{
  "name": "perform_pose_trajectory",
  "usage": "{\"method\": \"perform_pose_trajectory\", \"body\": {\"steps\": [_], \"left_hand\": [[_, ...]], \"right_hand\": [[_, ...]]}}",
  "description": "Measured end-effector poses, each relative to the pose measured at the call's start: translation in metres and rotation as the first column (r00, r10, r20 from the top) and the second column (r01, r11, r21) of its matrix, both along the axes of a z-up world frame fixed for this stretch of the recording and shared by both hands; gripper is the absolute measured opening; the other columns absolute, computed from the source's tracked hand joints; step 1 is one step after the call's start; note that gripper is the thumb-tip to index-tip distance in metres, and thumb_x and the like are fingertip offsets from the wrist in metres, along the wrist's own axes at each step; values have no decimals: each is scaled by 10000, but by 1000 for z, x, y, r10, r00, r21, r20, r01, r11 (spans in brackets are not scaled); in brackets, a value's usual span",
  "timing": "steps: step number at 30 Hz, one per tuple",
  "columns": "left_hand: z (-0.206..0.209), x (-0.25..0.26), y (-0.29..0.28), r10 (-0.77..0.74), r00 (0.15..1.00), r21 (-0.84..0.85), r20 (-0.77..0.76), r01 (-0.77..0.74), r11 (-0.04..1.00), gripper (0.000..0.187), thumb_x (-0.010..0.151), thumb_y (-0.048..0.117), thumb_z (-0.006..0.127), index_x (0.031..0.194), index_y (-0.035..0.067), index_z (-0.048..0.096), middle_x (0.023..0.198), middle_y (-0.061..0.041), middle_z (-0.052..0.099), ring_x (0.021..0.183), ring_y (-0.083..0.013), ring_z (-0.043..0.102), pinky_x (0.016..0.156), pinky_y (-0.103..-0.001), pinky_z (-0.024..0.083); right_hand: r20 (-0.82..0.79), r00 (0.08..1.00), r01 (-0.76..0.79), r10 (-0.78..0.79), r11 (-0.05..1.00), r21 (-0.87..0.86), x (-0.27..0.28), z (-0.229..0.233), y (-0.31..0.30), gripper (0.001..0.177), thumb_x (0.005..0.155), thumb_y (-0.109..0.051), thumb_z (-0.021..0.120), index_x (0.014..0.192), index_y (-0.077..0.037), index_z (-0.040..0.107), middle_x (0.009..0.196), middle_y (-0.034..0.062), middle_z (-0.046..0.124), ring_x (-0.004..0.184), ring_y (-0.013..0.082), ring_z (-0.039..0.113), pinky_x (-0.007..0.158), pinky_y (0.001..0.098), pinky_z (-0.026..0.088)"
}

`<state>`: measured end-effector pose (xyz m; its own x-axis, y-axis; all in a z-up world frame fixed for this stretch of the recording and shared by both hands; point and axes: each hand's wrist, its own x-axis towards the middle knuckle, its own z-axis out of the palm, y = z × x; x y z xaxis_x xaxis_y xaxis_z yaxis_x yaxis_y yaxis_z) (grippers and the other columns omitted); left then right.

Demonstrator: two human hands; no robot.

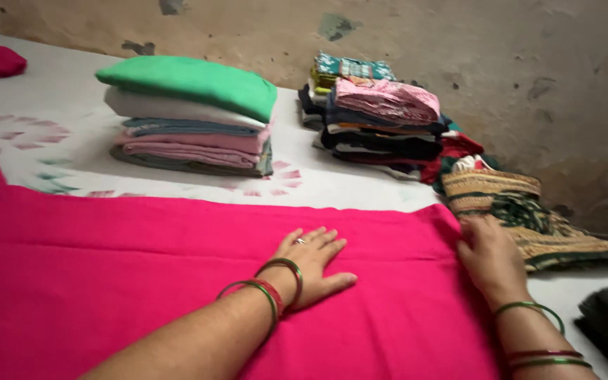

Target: The person folds a green pair of pants and places them on a stack. Then the person unfolds a pink dress, smooths it out, and begins folding it on the bed.

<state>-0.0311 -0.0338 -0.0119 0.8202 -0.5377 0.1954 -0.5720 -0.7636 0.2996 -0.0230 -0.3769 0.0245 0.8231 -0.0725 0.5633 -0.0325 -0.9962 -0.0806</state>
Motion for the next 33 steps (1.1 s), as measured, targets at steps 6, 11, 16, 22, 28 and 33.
{"method": "perform_pose_trajectory", "body": {"steps": [6, 11, 16, 22, 28, 33], "left_hand": [[-1, 4, -1, 7, 1000, 16, -7, -6, 1000, 823, 907, 688, 449, 1557, 189, 364, 1664, -57, 263, 1562, -212, 157, 1249, -464, 77], [-1, 1, -2, 7, 1000, 21, -12, -7, 1000, 816, 904, 680, 454, 1556, 199, 366, 1667, -54, 260, 1562, -214, 153, 1244, -463, 77], [5, 0, -2, 8, 1000, 27, -7, -8, 1000, 813, 913, 681, 444, 1562, 199, 355, 1670, -49, 253, 1566, -206, 143, 1249, -455, 68], [5, -3, -3, 14, 999, 28, -34, -13, 1000, 809, 910, 678, 442, 1561, 206, 351, 1675, -36, 243, 1566, -194, 137, 1251, -448, 61], [4, -4, 0, 9, 1000, 25, -20, -8, 1000, 811, 920, 681, 437, 1564, 195, 353, 1674, -49, 247, 1568, -206, 136, 1255, -448, 61], [3, -3, 0, -1, 1000, 9, -25, 2, 1000, 811, 918, 681, 432, 1562, 196, 350, 1673, -48, 246, 1569, -204, 133, 1252, -452, 53]], "right_hand": [[-388, 856, -127, 343, 866, 484, -1, 13, 20, 318, 933, -361, 674, 1009, -76, 791, 854, 81, 770, 794, 221, 704, 757, 394, 566], [-372, 910, 83, 184, 798, 597, 3, -1, 2, 351, 880, -271, 766, 1075, 18, 722, 837, 192, 745, 733, 321, 690, 691, 477, 577], [-248, 949, -136, 194, 963, 233, 16, -8, 0, 418, 752, -292, 852, 1068, -54, 715, 895, 147, 743, 831, 304, 725, 760, 429, 577], [-284, 956, 63, 75, 892, 448, 8, -9, 12, 236, 840, -169, 781, 1053, -82, 730, 890, 147, 750, 802, 280, 705, 723, 423, 562], [-50, 973, -51, 226, 417, 907, 25, -7, -31, 254, 891, -13, 656, 1143, 26, 651, 960, 149, 707, 795, 240, 699, 710, 380, 573], [41, 998, 8, -36, 838, 545, 30, -20, -65, 340, 869, -96, 708, 1203, -40, 680, 1154, 128, 677, 1024, 306, 681, 844, 430, 557]]}}
